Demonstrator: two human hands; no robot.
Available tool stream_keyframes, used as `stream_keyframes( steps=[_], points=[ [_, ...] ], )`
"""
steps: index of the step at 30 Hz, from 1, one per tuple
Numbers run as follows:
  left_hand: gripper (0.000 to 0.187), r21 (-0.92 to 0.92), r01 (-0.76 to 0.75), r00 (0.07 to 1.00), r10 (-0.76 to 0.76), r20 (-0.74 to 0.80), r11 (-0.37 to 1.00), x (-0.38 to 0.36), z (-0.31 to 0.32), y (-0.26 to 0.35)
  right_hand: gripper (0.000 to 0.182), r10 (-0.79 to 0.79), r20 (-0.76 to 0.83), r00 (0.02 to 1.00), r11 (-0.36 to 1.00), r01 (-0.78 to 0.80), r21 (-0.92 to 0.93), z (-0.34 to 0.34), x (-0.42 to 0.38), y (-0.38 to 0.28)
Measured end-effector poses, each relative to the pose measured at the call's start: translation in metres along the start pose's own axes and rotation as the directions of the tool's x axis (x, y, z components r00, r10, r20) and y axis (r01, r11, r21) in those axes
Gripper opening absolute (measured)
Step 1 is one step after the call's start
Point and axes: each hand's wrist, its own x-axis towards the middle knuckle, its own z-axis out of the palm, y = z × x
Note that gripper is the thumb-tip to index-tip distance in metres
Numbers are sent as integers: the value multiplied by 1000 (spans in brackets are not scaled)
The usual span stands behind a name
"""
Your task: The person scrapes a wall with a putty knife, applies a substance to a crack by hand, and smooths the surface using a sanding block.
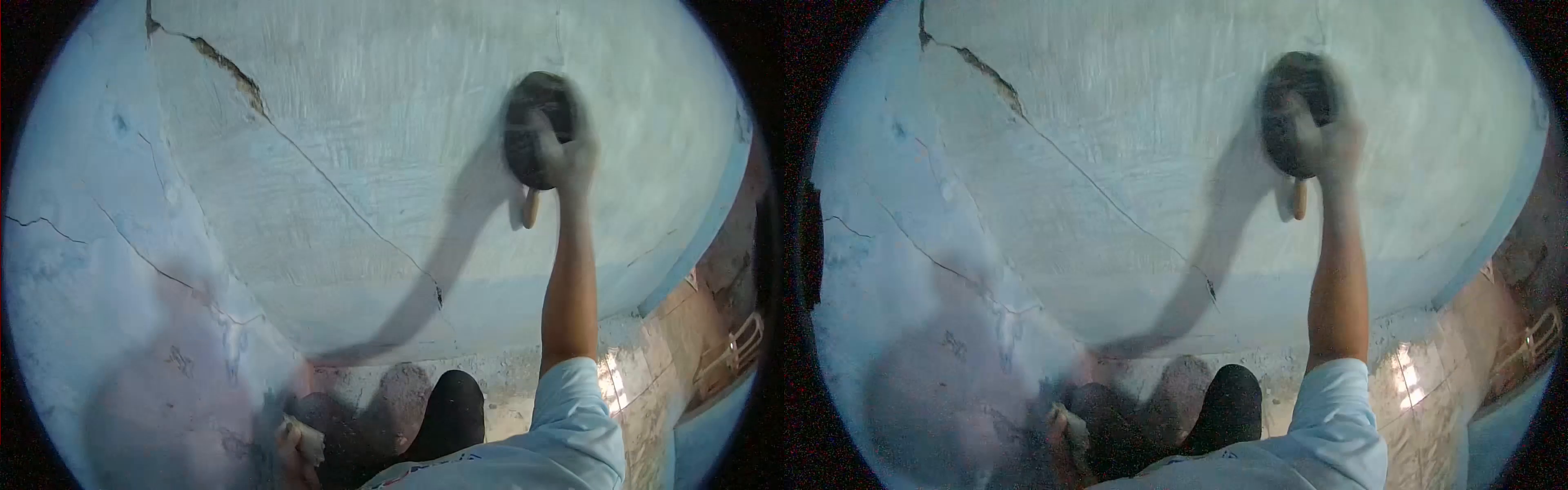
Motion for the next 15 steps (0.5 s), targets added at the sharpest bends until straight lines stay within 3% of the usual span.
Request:
stream_keyframes(
  steps=[1,2,3,4,6,7,8,9,11,13,15],
  points=[
    [29,45,-31,999,32,-18,998,12,4,-1,57,44,116,992,999,-43,-12,19,-18,-27],
    [29,100,-59,998,62,-30,993,22,12,6,53,60,336,940,995,-31,-92,43,-48,-59],
    [29,173,-42,996,56,-74,984,25,21,11,55,-69,507,859,981,152,-124,76,-89,-62],
    [30,243,-19,992,49,-117,970,27,32,18,58,-194,652,733,940,330,-91,108,-130,-65],
    [33,208,187,974,-153,-168,960,31,122,60,73,-225,863,452,906,423,15,145,-188,-85],
    [34,225,258,961,-226,-156,940,21,142,77,77,-199,919,340,933,353,71,158,-215,-87],
    [35,245,326,944,-298,-143,913,11,163,95,74,-179,940,289,967,226,114,153,-235,-82],
    [37,373,294,955,-259,-140,880,17,155,85,72,-179,953,245,981,117,154,144,-247,-73],
    [41,376,345,939,-321,-125,860,13,172,94,70,-24,989,147,1000,19,21,118,-273,-62],
    [47,138,515,857,-513,-53,846,-1,204,116,71,169,972,162,976,-165,-142,74,-271,-66],
    [59,88,612,782,-585,-216,786,-22,234,131,72,317,839,443,841,-541,-31,35,-269,-86]
  ],
)
